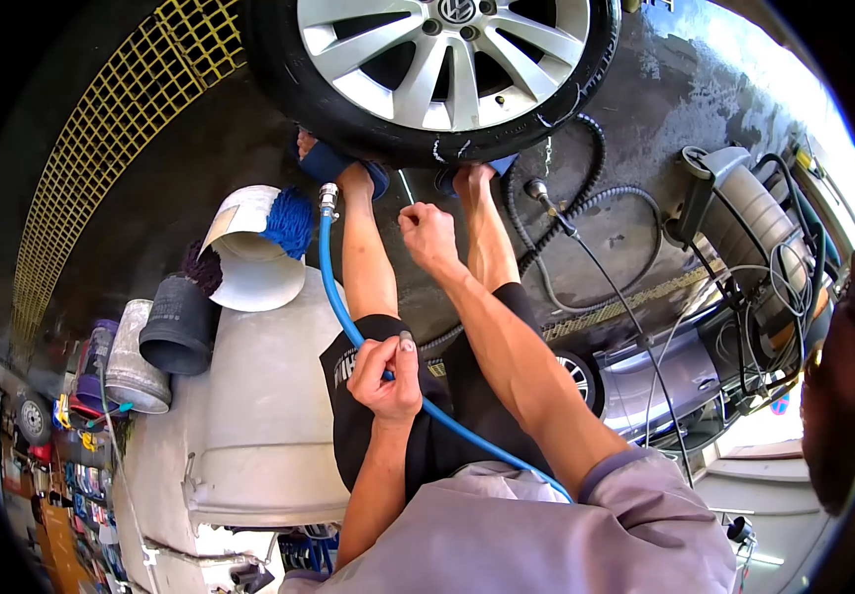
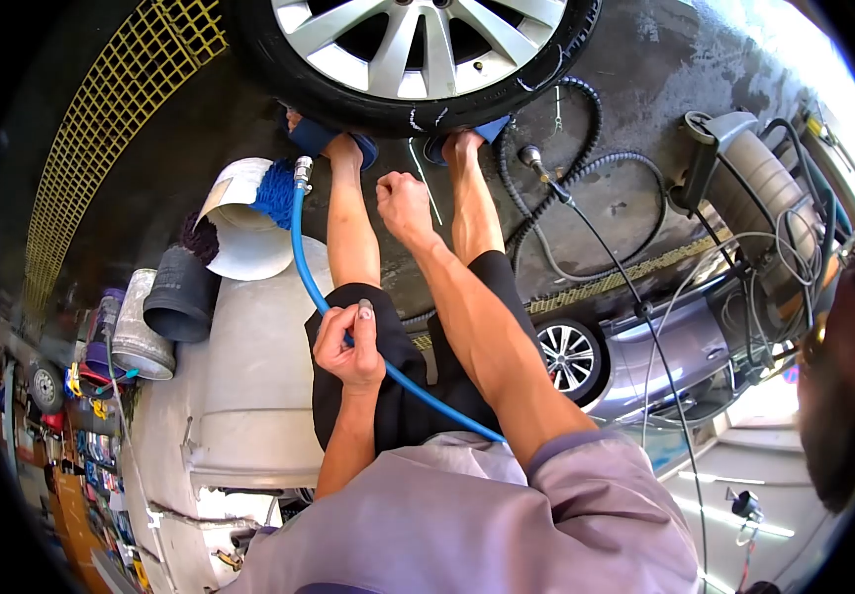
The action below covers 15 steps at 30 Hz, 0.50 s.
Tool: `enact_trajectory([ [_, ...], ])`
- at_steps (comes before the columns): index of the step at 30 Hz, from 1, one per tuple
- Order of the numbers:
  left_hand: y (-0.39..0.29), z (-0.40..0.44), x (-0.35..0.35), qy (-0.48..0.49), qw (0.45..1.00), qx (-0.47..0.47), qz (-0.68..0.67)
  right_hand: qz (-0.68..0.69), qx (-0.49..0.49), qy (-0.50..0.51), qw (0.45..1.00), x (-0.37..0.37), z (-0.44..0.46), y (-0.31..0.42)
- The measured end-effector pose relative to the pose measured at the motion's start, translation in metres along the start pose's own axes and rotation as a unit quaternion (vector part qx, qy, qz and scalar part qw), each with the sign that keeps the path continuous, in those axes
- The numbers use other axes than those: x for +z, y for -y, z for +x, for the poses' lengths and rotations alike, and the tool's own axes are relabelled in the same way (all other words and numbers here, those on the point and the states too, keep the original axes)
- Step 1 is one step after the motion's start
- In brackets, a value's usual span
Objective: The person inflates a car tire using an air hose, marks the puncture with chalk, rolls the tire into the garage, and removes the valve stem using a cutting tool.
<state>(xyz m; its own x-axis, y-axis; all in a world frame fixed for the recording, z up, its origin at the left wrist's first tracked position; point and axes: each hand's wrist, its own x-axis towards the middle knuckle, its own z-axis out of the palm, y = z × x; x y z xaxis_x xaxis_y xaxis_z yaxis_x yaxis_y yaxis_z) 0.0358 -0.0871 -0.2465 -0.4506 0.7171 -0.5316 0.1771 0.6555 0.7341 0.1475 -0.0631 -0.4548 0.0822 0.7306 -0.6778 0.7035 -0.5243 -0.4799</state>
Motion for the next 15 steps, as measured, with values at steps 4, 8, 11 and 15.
enact_trajectory([
  [4,-0.007,-0.001,-0.003,0.0,1.0,0.015,-0.008,0.106,0.089,0.085,0.987,-0.046,-0.025,0.052],
  [8,-0.025,0.0,0.0,0.003,0.999,-0.007,-0.034,0.097,0.139,0.152,0.974,-0.117,-0.07,0.077],
  [11,-0.046,-0.003,0.002,0.041,0.998,-0.029,-0.027,0.099,0.218,0.238,0.941,-0.181,-0.111,0.091],
  [15,-0.078,-0.023,0.0,0.12,0.992,0.013,-0.035,0.166,0.283,0.267,0.906,-0.244,-0.183,0.127],
])
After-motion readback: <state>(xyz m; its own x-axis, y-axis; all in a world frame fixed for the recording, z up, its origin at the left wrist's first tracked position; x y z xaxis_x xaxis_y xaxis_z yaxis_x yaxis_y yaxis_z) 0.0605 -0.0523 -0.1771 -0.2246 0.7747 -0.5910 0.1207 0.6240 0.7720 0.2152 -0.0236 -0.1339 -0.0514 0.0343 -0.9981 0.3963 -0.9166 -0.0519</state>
